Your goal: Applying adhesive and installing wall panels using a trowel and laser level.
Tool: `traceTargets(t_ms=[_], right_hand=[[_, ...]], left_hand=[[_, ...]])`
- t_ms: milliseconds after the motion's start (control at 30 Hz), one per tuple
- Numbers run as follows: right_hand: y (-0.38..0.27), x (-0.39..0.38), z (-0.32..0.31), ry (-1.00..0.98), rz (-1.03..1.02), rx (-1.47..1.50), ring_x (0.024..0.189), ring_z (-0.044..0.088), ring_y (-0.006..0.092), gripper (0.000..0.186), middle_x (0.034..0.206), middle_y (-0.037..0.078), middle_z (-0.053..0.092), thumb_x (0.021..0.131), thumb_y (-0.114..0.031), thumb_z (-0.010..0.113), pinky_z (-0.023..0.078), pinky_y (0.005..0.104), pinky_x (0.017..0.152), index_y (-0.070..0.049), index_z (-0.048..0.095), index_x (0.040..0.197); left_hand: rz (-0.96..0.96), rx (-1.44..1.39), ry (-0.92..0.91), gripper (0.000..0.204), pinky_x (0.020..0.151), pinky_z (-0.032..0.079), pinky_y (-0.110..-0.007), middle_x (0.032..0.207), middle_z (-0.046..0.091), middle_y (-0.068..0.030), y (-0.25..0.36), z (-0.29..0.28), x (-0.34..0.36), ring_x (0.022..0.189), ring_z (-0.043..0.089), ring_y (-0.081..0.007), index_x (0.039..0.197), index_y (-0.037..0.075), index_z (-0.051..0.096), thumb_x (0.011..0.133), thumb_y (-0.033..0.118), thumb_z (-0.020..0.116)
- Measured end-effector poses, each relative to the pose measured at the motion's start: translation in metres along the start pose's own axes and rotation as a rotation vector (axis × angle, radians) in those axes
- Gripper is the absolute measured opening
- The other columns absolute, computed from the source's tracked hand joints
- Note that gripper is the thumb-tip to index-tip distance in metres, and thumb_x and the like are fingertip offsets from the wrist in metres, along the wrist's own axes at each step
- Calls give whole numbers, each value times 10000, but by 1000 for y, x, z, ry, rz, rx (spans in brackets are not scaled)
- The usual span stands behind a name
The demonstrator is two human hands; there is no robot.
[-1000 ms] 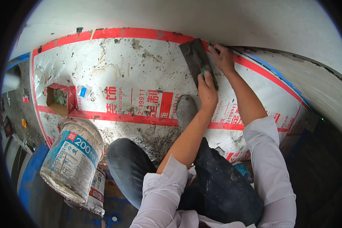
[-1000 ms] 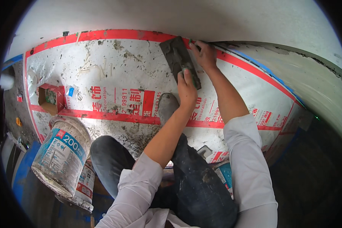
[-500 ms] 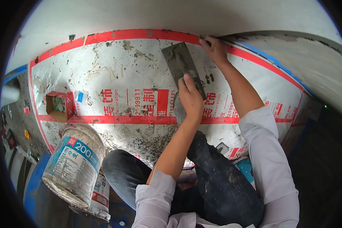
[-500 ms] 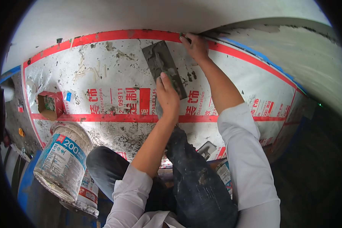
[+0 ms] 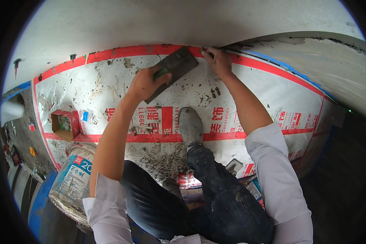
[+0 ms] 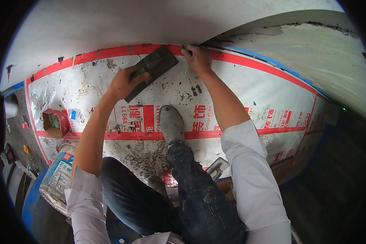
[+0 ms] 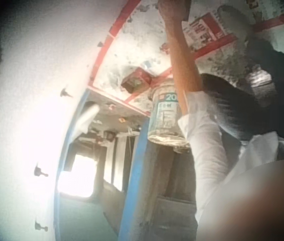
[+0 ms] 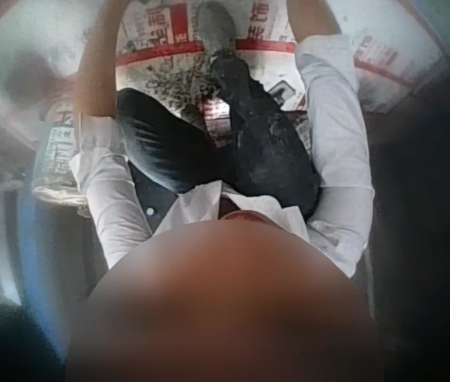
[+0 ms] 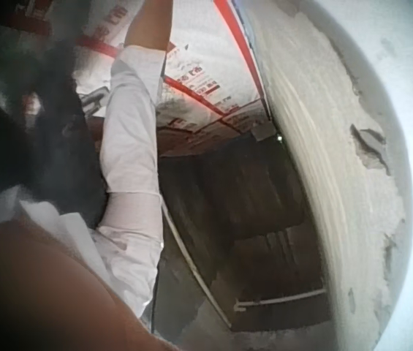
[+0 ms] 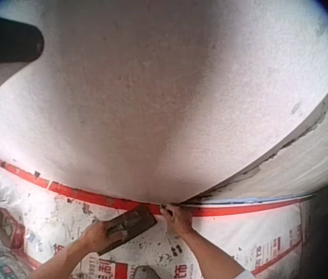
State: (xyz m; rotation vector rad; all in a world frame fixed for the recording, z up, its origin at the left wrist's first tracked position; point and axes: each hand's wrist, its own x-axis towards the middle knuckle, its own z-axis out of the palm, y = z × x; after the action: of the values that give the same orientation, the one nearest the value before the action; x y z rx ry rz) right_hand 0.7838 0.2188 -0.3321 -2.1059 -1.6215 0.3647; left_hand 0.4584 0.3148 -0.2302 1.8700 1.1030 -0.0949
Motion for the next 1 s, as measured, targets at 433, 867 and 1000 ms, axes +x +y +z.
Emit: traceTargets(t_ms=[433, 867, 1000], right_hand=[[-1, 0, -10, -40, -20, -33, 884, 712, 456, 385, 899, 199, 741, 1023, -430, 759, 546, 527, 736, -66, 705, 910], [-6, 2, -6, -51, 27, -34, 933, 707, 482, 369, 960, 198, 754, 1040, -450, 734, 557, 545, 768, -87, 717, 980], [-9, -1, -6, -18, 30, -50, 952, 710, 478, 370, 971, 194, 758, 1041, -462, 728, 558, 555, 792, -95, 714, 989]], left_hand=[[14, -50, -153, 547, 888, 555, -461, 957, 768, -213, 2, -36, 25, 910, 735, -355, 1151, 17, 791, 1050, 545, 689], [70, 146, 21, 463, 843, 568, -571, 892, 763, -217, -15, -5, 10, 938, 728, -478, 1157, 110, 757, 1048, 552, 667], [76, 140, 59, 461, 830, 570, -578, 870, 757, -227, 1, -2, 8, 919, 729, -482, 1158, 108, 761, 1045, 547, 674]])
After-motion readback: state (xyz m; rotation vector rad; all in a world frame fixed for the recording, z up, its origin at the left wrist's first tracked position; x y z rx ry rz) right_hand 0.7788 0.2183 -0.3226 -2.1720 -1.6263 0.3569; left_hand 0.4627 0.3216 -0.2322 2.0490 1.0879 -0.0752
